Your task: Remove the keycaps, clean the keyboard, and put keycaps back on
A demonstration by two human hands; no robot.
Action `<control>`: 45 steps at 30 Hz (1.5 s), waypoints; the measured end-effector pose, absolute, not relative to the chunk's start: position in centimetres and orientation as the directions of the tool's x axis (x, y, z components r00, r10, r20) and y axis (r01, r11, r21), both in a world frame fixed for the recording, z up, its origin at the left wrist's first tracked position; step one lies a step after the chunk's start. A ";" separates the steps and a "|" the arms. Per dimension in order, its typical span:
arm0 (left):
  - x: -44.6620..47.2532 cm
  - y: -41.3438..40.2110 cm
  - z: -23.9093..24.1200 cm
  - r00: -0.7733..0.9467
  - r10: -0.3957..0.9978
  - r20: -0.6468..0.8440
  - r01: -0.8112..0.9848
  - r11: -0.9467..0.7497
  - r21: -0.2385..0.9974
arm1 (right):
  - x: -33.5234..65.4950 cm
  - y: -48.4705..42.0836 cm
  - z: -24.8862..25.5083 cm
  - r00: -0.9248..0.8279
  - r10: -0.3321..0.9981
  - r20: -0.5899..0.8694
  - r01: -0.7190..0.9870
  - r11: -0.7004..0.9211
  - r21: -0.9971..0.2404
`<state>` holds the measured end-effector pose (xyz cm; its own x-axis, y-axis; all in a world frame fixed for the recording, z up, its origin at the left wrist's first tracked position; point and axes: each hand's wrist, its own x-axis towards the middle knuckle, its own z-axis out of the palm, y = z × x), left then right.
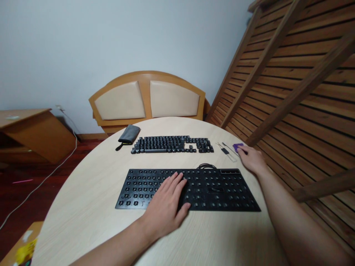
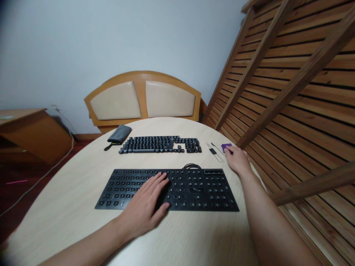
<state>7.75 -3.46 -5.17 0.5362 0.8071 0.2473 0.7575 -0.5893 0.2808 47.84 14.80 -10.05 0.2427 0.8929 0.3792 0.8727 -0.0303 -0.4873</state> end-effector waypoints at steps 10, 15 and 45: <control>7.7 -2.4 -5.4 0.519 0.823 0.233 0.782 -0.567 0.259 | 42.1 12.2 -5.5 -0.023 0.881 0.473 0.826 0.284 -0.487; 7.6 -2.1 -5.6 0.505 0.828 0.242 0.785 -0.558 0.268 | 36.7 9.1 -3.6 -0.389 0.814 0.432 0.682 0.569 -0.459; -10.9 9.5 -7.3 -0.035 0.919 0.394 0.932 -0.112 0.345 | 32.3 6.9 -3.8 -0.683 0.694 0.228 0.575 0.704 -0.417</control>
<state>-10.90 9.48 -7.34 -0.0349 0.9186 0.3936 0.9320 -0.1122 0.3445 32.31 6.91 -3.75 -0.6830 0.6937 0.2285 0.5755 0.7038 -0.4165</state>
